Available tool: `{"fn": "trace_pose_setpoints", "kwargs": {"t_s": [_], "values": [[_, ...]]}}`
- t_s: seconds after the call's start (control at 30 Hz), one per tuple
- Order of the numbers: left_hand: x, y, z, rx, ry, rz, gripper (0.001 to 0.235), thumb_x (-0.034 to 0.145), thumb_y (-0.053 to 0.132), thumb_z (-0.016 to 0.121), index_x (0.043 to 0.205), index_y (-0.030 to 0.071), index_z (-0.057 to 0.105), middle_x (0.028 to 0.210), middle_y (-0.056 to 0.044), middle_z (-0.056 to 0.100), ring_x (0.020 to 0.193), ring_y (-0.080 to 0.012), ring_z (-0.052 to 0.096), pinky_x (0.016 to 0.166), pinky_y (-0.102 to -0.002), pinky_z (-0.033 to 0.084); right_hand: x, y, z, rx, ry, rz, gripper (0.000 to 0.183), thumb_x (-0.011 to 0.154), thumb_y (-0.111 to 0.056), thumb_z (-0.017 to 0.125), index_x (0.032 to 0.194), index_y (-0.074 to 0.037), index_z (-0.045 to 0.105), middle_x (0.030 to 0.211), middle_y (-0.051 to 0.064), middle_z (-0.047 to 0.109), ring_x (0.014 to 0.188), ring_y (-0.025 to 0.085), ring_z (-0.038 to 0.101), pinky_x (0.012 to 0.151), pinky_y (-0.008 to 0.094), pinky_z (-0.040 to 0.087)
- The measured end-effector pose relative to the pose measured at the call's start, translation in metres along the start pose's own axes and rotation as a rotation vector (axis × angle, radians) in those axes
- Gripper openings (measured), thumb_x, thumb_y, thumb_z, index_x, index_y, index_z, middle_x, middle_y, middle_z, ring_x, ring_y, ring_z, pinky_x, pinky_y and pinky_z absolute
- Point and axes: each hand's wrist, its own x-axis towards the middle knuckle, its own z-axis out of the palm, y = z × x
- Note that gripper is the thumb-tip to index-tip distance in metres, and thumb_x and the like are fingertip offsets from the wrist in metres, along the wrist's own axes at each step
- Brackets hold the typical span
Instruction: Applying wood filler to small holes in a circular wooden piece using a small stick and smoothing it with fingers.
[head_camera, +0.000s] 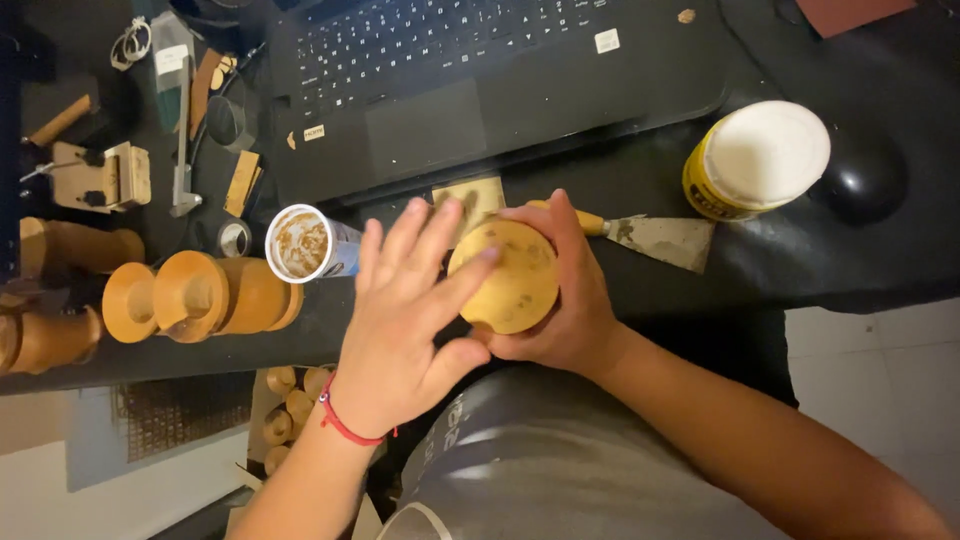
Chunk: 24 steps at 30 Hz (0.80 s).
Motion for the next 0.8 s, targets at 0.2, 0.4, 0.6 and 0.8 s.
{"fn": "trace_pose_setpoints", "kwargs": {"t_s": [0.2, 0.4, 0.6, 0.8], "values": [[-0.005, -0.006, -0.001, 0.06, -0.022, 0.029, 0.081, 0.089, 0.073, 0.012, 0.146, 0.026, 0.046, 0.161, -0.016, 0.031, 0.15, -0.0458, 0.028, 0.113, -0.075, 0.017, -0.004, 0.001, 0.0, -0.011, -0.013, 0.027, 0.127, 0.071, -0.039, 0.091, 0.16, -0.011, 0.003, 0.142, 0.025, 0.05, 0.132, 0.035, 0.055, 0.119, 0.05, 0.04], [-0.006, -0.008, -0.002, -0.046, 0.08, 0.161, 0.076, 0.095, 0.068, 0.009, 0.126, 0.026, 0.064, 0.152, -0.019, 0.041, 0.145, -0.0469, 0.031, 0.113, -0.068, 0.015, -0.006, -0.001, 0.0, 0.004, -0.021, 0.059, 0.126, 0.072, -0.032, 0.091, 0.16, -0.011, 0.004, 0.144, 0.025, 0.047, 0.134, 0.035, 0.052, 0.119, 0.05, 0.039], [-0.005, -0.014, -0.004, -0.084, 0.247, -0.003, 0.062, 0.097, 0.06, 0.032, 0.121, 0.012, 0.062, 0.136, -0.014, 0.058, 0.132, -0.0421, 0.049, 0.108, -0.061, 0.028, -0.006, -0.001, 0.002, 0.039, -0.014, 0.083, 0.125, 0.07, -0.03, 0.091, 0.16, -0.011, 0.006, 0.144, 0.021, 0.047, 0.135, 0.032, 0.051, 0.122, 0.047, 0.037], [0.005, -0.032, 0.003, -0.025, 0.244, 0.232, 0.044, 0.1, 0.05, 0.041, 0.105, 0.01, 0.057, 0.111, -0.01, 0.063, 0.108, -0.0361, 0.062, 0.095, -0.055, 0.037, -0.006, -0.003, 0.005, 0.016, -0.004, 0.092, 0.12, 0.072, -0.034, 0.087, 0.159, -0.013, 0.008, 0.142, 0.021, 0.047, 0.131, 0.029, 0.052, 0.119, 0.043, 0.039]]}}
